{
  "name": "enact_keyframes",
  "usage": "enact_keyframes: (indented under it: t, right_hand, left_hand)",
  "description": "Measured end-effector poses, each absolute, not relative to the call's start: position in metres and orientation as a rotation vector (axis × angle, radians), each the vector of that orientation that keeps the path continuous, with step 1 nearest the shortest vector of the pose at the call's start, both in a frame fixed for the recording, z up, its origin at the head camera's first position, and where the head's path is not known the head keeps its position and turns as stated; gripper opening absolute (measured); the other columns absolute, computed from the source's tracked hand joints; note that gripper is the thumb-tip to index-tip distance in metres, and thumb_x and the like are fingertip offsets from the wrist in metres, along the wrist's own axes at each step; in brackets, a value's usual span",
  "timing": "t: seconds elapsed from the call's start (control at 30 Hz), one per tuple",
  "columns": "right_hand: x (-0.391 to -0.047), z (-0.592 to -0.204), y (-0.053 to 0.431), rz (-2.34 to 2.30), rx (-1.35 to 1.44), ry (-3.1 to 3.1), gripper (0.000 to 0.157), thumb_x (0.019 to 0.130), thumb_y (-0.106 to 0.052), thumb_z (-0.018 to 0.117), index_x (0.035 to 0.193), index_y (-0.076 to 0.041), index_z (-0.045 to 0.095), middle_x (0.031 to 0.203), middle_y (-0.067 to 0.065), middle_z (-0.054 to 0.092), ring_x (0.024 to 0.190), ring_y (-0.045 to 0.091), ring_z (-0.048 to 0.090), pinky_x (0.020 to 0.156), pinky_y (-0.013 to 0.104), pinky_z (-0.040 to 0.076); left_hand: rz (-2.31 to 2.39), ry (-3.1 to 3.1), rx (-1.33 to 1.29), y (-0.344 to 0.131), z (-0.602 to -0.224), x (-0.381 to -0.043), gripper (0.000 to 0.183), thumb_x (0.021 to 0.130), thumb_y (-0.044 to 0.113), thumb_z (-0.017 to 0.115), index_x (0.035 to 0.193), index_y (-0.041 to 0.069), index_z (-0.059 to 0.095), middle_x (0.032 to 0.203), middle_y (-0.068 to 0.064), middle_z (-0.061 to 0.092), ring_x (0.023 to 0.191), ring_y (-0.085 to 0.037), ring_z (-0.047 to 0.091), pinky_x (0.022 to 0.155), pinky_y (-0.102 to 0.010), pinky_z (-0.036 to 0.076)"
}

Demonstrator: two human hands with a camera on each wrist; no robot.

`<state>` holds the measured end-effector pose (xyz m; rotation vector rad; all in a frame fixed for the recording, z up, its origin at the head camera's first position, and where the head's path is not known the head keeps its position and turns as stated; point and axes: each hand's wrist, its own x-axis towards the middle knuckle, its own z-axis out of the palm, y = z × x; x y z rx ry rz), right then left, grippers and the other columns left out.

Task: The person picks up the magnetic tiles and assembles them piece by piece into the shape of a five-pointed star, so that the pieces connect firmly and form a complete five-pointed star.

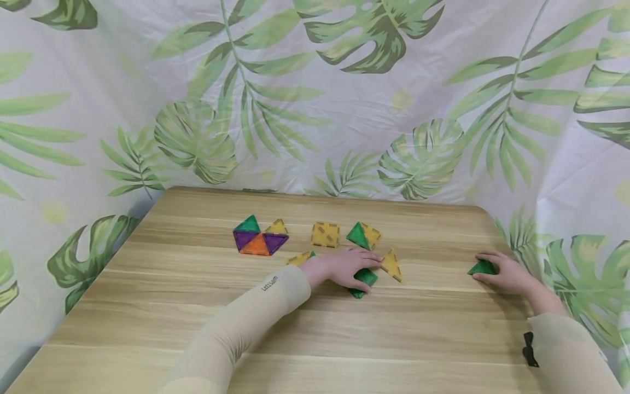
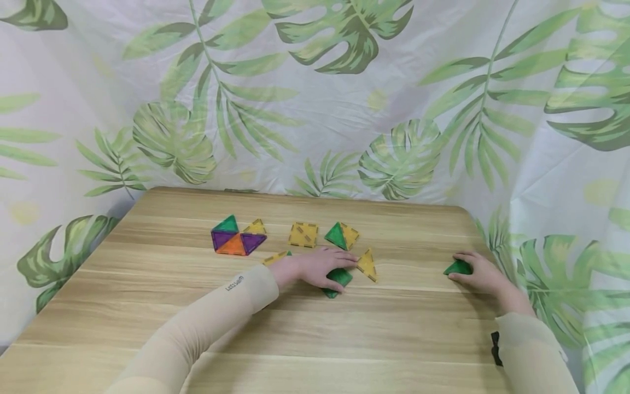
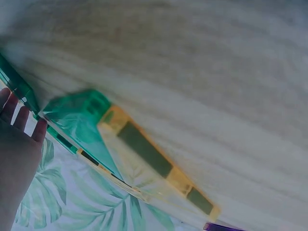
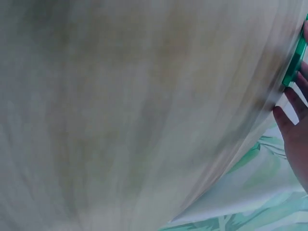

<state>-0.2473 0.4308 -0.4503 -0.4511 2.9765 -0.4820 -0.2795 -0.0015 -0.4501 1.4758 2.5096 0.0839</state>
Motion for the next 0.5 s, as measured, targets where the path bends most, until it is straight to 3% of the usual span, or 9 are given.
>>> enact_keyframes:
  t: [0.5]
  right_hand:
    - [-0.259,-0.453,0.4,-0.552,-0.62,2.979,0.067,0.08,-0.038,0.074,0.131,0.0,0.053,0.136,0.03,0.043,0.12,0.055,0.039,0.092,0.065,0.035]
  left_hand:
    - [0.142,2.477,1.423,-0.003,-0.453,-0.287,0.063,0.093,0.042,0.056,0.148,0.023,0.033,0.154,0.003,0.027,0.142,-0.018,0.022,0.115,-0.045,0.018]
